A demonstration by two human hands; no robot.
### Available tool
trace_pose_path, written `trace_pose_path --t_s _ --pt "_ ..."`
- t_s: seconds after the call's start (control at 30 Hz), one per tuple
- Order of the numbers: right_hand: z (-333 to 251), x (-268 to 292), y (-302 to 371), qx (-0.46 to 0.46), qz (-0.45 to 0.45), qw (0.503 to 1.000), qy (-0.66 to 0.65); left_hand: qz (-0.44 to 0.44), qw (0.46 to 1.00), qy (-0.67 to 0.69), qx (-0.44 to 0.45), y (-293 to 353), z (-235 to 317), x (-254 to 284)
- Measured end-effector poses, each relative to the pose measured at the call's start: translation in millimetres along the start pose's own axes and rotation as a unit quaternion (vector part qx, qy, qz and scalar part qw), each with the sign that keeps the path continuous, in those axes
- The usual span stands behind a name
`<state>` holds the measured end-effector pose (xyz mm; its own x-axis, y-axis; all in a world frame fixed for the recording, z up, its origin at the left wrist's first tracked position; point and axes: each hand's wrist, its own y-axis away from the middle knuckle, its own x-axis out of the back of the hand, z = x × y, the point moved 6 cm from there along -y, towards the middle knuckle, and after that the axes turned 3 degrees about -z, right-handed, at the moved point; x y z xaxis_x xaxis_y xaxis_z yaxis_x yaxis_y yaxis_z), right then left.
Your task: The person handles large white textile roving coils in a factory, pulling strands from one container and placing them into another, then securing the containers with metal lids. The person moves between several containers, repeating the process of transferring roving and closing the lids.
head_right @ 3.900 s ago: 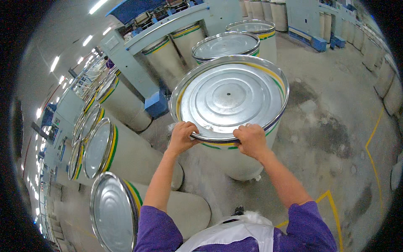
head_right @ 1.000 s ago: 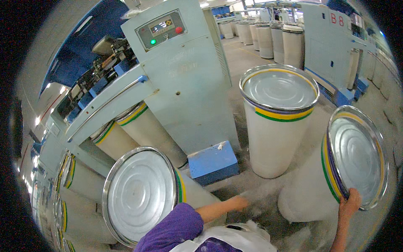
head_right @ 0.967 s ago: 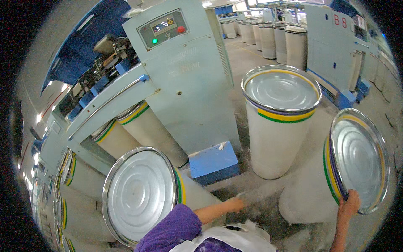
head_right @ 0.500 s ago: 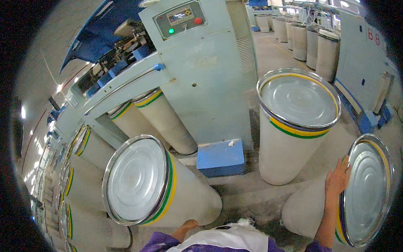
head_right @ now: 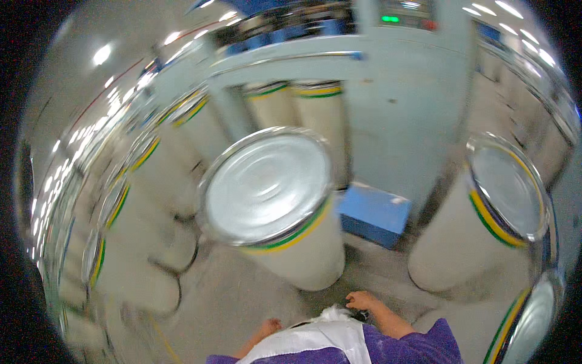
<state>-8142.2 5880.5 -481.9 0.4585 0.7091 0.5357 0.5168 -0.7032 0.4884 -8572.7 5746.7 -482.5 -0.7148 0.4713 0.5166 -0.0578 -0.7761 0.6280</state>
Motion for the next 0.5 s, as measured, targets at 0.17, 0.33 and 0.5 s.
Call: trace_pose_path --t_s 0.17,0.33,0.5 --pt "-11.3 -30.6 -34.3 -0.071 -0.061 0.995 0.042 0.22 0.969 0.091 0.069 127.8 -124.1 -7.5" --pt "-72.7 -52.6 -96.1 -0.043 -0.154 0.926 0.342 0.295 0.891 0.144 0.316 286.6 -297.2 -66.3" --pt "-220.9 -140.6 -188.7 0.013 -0.193 0.903 0.384 0.317 0.798 0.137 0.494 444.3 -388.0 -166.9"
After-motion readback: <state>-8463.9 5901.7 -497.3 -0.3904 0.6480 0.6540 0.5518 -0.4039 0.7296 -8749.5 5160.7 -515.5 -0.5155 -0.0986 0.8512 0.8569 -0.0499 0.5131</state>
